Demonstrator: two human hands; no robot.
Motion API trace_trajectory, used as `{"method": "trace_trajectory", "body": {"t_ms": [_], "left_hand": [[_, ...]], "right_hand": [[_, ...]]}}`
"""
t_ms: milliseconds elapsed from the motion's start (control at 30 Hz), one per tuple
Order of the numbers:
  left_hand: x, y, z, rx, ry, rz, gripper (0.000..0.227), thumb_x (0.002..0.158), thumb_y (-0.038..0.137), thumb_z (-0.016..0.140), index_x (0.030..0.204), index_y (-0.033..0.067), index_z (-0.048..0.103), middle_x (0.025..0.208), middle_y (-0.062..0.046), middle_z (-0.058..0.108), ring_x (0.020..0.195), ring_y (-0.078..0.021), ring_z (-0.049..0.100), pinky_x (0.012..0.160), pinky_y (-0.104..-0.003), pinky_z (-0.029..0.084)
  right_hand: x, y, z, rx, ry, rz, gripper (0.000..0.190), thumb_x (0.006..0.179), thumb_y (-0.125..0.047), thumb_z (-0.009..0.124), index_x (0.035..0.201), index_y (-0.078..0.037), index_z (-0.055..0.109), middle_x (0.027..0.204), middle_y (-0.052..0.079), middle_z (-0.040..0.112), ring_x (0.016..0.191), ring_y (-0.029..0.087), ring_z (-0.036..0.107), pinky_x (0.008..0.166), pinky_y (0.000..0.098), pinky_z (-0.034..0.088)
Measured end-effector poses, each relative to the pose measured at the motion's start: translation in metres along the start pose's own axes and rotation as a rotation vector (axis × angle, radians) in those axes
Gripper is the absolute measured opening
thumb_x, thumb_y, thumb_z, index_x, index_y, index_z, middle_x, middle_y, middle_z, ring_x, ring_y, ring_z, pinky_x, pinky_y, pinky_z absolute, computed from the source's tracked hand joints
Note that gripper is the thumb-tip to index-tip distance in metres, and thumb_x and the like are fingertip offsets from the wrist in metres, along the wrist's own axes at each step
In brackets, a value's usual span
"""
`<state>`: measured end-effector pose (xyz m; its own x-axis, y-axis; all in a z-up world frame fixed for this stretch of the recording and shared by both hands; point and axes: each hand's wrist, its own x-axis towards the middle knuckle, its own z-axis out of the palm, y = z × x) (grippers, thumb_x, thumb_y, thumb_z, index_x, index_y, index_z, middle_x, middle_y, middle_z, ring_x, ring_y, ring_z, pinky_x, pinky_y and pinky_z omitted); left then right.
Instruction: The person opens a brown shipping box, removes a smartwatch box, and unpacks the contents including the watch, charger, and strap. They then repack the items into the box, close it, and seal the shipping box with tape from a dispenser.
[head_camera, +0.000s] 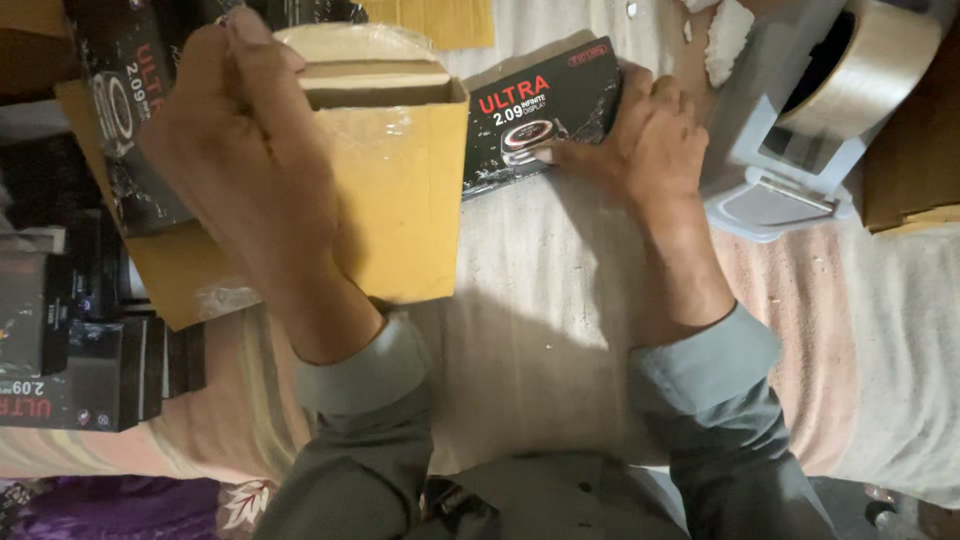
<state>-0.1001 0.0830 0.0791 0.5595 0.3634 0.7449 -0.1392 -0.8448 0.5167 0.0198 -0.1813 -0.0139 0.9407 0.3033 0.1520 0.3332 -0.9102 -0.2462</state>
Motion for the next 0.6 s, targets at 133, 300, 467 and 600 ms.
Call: {"method": "trace_trajectory", "body": {"t_ms": [133,300,467,600], "left_hand": [[-0.008,0.004,0.0,0.004,-0.006,0.056,0.031,0.113,0.014,0.047,0.09,0.0028,0.064,0.077,-0.008,0.065,0.062,-0.0187,0.06,0.058,-0.033,0.042],[-0.001,0.021,0.002,0.107,-0.03,0.039,0.031,0.115,0.016,0.059,0.088,0.0011,0.062,0.067,-0.012,0.053,0.055,-0.0249,0.052,0.056,-0.038,0.04],[-0.004,0.047,0.009,-0.081,-0.091,0.167,0.024,0.113,0.015,0.054,0.095,0.0014,0.064,0.073,-0.008,0.058,0.061,-0.0208,0.06,0.057,-0.035,0.046],[-0.014,0.063,0.016,-0.166,-0.117,0.268,0.028,0.119,0.019,0.054,0.099,0.0027,0.064,0.073,-0.008,0.058,0.063,-0.0215,0.06,0.06,-0.035,0.046]], "right_hand": [[0.008,0.021,0.01,1.123,-0.205,0.114,0.049,0.091,-0.023,0.087,0.12,0.012,0.068,0.111,0.027,0.073,0.089,0.027,0.071,0.077,0.0356,0.059],[0.002,0.031,-0.01,1.438,0.433,0.051,0.053,0.102,-0.017,0.075,0.14,0.0,0.042,0.118,0.013,0.074,0.09,0.022,0.08,0.056,0.0325,0.066],[-0.019,0.056,-0.049,1.781,0.642,-0.19,0.038,0.118,-0.017,0.07,0.142,0.004,0.051,0.114,0.017,0.068,0.09,0.027,0.069,0.067,0.0391,0.055],[-0.037,0.078,-0.057,1.665,0.732,-0.284,0.03,0.119,-0.015,0.068,0.137,0.006,0.056,0.116,0.018,0.069,0.095,0.028,0.069,0.079,0.04,0.056]]}}
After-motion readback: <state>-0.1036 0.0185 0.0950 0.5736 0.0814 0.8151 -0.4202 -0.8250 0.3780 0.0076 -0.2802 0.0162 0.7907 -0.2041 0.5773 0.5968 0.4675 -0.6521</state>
